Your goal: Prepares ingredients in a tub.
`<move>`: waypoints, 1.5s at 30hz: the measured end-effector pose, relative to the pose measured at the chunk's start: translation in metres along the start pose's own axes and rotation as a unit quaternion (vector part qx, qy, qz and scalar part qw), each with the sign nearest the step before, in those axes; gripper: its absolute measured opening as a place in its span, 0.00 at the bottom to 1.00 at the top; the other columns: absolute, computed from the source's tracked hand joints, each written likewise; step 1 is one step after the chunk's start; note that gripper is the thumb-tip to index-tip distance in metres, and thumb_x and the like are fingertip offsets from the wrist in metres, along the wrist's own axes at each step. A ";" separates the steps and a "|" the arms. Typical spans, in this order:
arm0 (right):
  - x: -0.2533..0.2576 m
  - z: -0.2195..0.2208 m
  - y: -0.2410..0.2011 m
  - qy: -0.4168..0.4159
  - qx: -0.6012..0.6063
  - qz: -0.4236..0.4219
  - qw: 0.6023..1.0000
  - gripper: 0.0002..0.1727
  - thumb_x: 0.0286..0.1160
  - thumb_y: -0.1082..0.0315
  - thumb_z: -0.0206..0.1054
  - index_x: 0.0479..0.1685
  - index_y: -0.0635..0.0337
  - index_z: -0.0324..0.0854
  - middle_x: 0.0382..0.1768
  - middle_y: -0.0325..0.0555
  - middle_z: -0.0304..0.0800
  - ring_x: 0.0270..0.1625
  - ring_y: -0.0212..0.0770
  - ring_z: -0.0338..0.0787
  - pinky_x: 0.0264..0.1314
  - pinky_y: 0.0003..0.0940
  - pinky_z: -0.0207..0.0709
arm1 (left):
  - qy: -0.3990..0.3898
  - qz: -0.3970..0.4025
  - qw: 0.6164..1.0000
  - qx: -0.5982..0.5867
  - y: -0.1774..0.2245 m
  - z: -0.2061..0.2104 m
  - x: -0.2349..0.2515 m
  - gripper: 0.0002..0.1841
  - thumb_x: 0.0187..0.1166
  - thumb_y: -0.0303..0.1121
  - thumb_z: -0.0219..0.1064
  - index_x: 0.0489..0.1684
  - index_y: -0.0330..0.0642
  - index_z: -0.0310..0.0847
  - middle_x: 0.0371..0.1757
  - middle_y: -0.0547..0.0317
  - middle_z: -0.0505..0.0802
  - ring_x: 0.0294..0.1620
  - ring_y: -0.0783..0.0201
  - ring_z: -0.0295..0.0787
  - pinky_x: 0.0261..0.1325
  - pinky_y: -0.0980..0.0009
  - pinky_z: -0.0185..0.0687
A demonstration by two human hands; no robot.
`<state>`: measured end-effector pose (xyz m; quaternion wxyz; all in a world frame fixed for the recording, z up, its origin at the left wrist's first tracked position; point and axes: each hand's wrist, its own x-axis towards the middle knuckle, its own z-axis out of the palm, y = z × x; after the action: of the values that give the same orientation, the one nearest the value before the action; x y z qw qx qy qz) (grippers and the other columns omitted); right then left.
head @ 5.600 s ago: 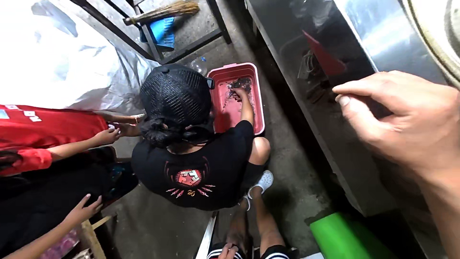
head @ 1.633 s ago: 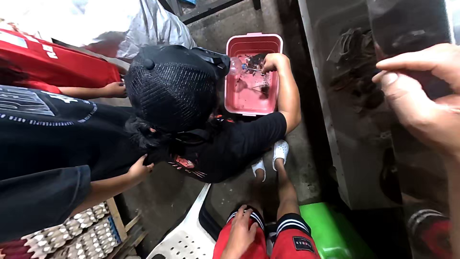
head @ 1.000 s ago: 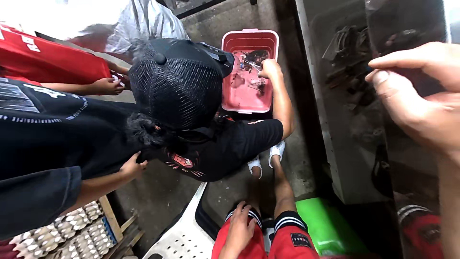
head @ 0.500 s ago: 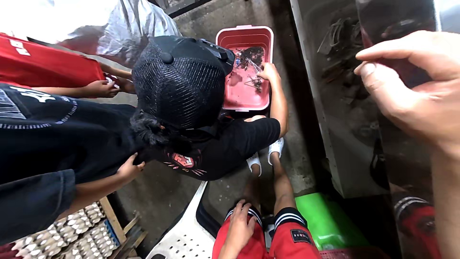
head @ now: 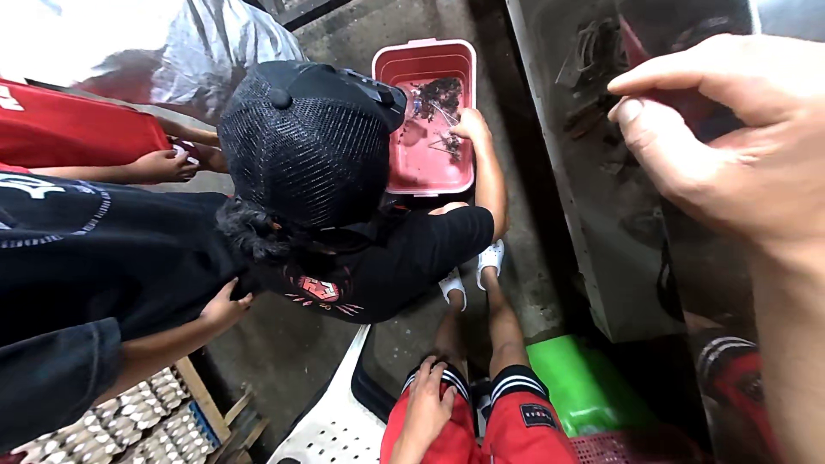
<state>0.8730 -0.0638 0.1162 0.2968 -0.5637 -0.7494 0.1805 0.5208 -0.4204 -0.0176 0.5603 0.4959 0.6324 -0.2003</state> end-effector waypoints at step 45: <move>-0.004 0.004 0.006 -0.016 0.010 0.022 1.000 0.16 0.85 0.59 0.62 0.60 0.56 0.89 0.47 0.47 0.93 0.44 0.31 0.89 0.47 0.29 0.81 | -0.012 -0.002 1.000 0.008 0.002 0.005 0.002 0.26 0.78 0.44 0.67 0.75 0.45 0.80 0.85 0.45 0.74 0.84 0.47 0.71 0.85 0.50 0.67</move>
<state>0.8753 -0.0655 0.1090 0.2859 -0.5742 -0.7396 0.2038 0.5254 -0.4223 -0.0206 0.5632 0.4966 0.6253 -0.2124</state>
